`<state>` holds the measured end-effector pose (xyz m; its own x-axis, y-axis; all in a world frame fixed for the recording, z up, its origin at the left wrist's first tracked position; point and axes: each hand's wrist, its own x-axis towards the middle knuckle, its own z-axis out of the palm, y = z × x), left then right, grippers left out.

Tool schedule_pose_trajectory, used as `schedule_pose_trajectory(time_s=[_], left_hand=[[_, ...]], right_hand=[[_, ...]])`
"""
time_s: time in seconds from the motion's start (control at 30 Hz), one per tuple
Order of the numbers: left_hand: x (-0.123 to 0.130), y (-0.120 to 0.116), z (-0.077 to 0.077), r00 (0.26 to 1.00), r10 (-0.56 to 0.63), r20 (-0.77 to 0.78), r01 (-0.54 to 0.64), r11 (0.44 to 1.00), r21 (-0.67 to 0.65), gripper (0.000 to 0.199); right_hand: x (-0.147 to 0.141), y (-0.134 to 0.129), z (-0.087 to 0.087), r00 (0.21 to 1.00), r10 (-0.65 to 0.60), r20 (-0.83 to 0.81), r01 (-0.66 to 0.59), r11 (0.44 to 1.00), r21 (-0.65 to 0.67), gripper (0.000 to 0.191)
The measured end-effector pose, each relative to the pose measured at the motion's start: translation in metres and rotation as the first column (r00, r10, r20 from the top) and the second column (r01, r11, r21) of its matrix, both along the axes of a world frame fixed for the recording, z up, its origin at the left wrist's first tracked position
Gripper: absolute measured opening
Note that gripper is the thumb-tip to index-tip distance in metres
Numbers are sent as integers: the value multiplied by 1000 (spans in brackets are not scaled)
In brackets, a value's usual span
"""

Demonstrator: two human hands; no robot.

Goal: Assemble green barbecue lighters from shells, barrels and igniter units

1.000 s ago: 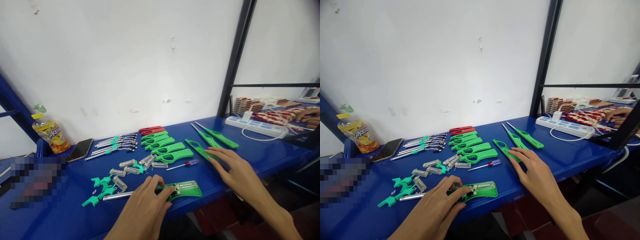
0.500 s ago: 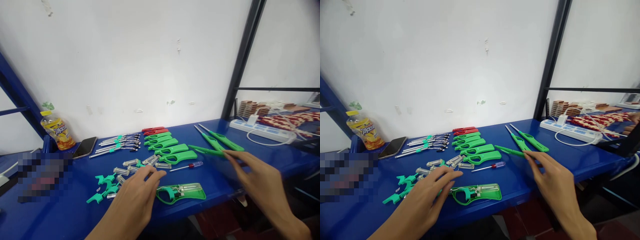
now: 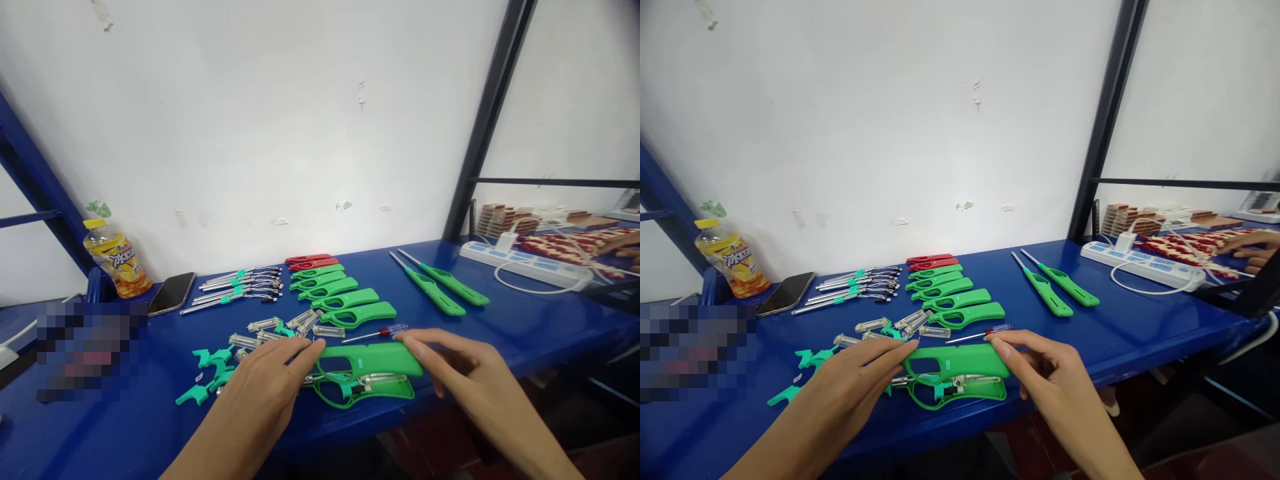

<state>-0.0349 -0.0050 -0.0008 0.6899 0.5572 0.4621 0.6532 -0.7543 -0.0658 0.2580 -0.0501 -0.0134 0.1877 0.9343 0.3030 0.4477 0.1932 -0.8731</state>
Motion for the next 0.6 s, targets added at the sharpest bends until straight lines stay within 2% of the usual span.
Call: schedule_pose_trajectory(time_s=[0.1, 0.23, 0.43, 0.6], left_hand=[[-1, 0, 0, 999, 33, -19, -35, 994, -104, 52], [0, 0, 1, 994, 80, -71, -98, 948, -302, 42], [0, 4, 3, 992, 95, -81, -120, 908, -402, 36], [-1, 2, 7, 993, 92, -68, -114, 867, -484, 30]], right_hand=[[0, -1, -7, 996, 27, 82, -30, 999, 36, 41], [-1, 1, -18, 950, 115, 291, -144, 986, 82, 27], [-1, 4, -26, 871, 147, 469, -212, 973, 88, 27], [1, 3, -26, 829, 177, 530, -242, 969, 56, 30]])
